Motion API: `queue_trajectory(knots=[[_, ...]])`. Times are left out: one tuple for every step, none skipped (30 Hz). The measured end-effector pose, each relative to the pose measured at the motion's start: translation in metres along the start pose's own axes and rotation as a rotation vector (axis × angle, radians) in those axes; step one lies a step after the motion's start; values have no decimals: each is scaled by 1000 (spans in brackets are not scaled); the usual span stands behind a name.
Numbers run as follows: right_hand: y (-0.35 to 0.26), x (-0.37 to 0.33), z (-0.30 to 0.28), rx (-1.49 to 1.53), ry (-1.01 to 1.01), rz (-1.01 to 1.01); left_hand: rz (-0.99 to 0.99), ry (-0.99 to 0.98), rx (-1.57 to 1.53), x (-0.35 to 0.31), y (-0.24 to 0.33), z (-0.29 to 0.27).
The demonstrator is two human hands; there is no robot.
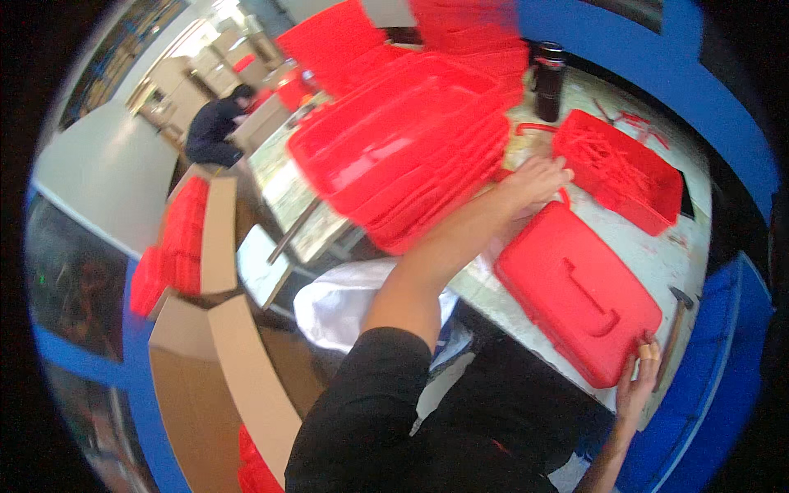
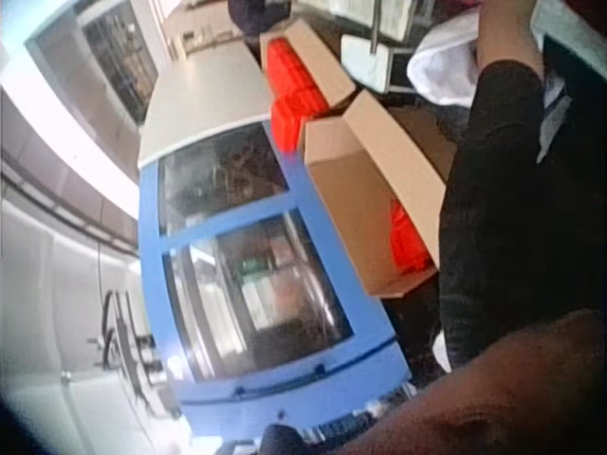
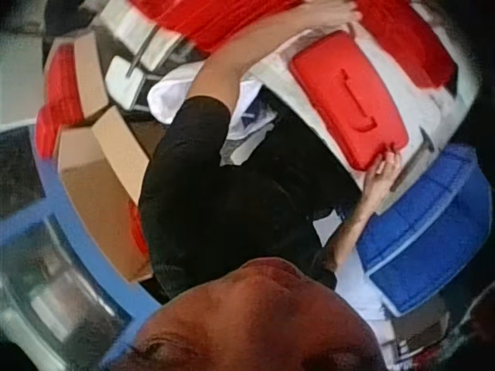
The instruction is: The person repeatedly trims excess plastic flash from red plastic containers using a small knife. They rotate each container to access different edges, remove small plastic pieces, and place the finished containers aside.
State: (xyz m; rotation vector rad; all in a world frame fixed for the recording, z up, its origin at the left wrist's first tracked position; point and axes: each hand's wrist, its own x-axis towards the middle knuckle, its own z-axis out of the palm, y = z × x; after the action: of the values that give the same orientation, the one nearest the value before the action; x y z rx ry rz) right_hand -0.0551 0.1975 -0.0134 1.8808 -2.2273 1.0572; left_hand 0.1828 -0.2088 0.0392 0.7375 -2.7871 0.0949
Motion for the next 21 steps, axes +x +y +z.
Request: queue_trajectory(knots=[[6,8,-1,12,-42,-39,61,39,55,-2,-2,-13],[8,15,-4,26,-70,-28,52,18,90,-6,1,-23],[8,25,-6,-3,-87,-25,66,0,131,-6,4,-33],[5,33,-11,-61,-119,45,111,35,162,-6,9,-42],[0,42,-13,-29,-45,-32,120,124,199,-7,17,-49],[-7,51,-15,-39,-14,-8,137,151,238,-7,24,-57],[-16,55,-16,7,25,-53,114,96,265,-6,32,-63],[-24,58,-17,14,48,-49,141,67,232,-5,35,-69],[-33,58,-17,7,30,-56,120,-2,171,-3,36,-74],[-40,57,-17,-8,15,-53,-66,124,-2,0,34,-77],[-45,55,-16,13,-41,-31,-234,136,-190,1,30,-78],[-47,52,-17,6,-148,45,-433,144,-351,2,26,-75],[-47,48,-18,14,-104,-63,-560,201,-372,1,20,-71],[-45,48,-18,-17,-112,-143,-522,389,-331,0,15,-64],[-43,45,-18,-29,-124,-147,-380,534,-96,-3,10,-53],[-38,45,-20,11,-150,-151,-261,363,-55,-6,9,-39],[-34,44,-20,21,-205,-180,-100,256,12,-10,8,-28],[-29,46,-21,19,-222,-195,126,119,99,-9,5,-21],[-28,43,-21,43,-247,-270,173,254,-17,-11,5,-14],[-25,45,-23,58,-261,-258,-174,364,-440,-11,6,-12],[-23,44,-25,57,-268,-259,-512,381,-841,-13,10,-10]])
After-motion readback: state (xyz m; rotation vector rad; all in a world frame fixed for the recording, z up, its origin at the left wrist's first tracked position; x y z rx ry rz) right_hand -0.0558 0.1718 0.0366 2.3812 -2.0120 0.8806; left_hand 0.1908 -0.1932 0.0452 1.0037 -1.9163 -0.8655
